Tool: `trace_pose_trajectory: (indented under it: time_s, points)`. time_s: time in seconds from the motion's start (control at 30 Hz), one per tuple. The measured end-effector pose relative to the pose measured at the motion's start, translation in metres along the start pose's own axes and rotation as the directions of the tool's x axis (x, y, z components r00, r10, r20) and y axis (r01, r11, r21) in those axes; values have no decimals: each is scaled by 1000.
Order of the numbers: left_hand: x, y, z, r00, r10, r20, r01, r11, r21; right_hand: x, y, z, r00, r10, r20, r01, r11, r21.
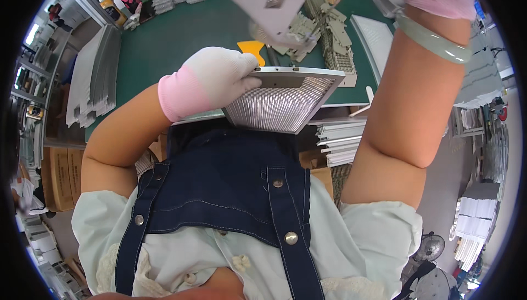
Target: The person assembles air filters by placing a mesh sheet onto a workbench, positioning a plastic frame, and securing it with a power drill. They handle multiple filter units, aligning components and fastening them together in a repetitive assembly process.
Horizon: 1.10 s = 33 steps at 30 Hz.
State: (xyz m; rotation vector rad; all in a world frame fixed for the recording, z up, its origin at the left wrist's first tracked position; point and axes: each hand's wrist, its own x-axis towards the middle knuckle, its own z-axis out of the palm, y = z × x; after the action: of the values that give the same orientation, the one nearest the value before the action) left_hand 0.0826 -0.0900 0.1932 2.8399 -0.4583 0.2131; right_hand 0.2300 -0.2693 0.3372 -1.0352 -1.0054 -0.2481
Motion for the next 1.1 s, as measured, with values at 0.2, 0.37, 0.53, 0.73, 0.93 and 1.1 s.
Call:
trace_pose_trajectory:
  time_s: [0.2, 0.37, 0.53, 0.73, 0.93, 1.1]
  points:
    - [7, -2, -3, 995, -71, 63, 69, 997, 30, 14, 2, 2, 997, 32, 70, -36, 998, 50]
    - [9, 0, -5, 991, -68, 115, 62, 996, 56, 19, -2, 2, 995, 40, 88, -46, 997, 66]
    - [11, -6, 3, 994, -38, 99, 33, 998, 52, 20, -3, 9, 992, 43, 114, -57, 992, 114]
    - [8, -10, 12, 998, 11, 57, -13, 1000, 21, -3, 34, 32, 975, 132, 180, -171, 960, 221]
    - [10, -10, 16, 999, 12, 38, -12, 1000, -8, -13, 51, 21, 965, 106, 239, -159, 964, 214]
    - [14, -18, 25, 996, 90, -29, -91, 996, -14, -13, 63, 2, 958, 100, 269, -165, 958, 233]
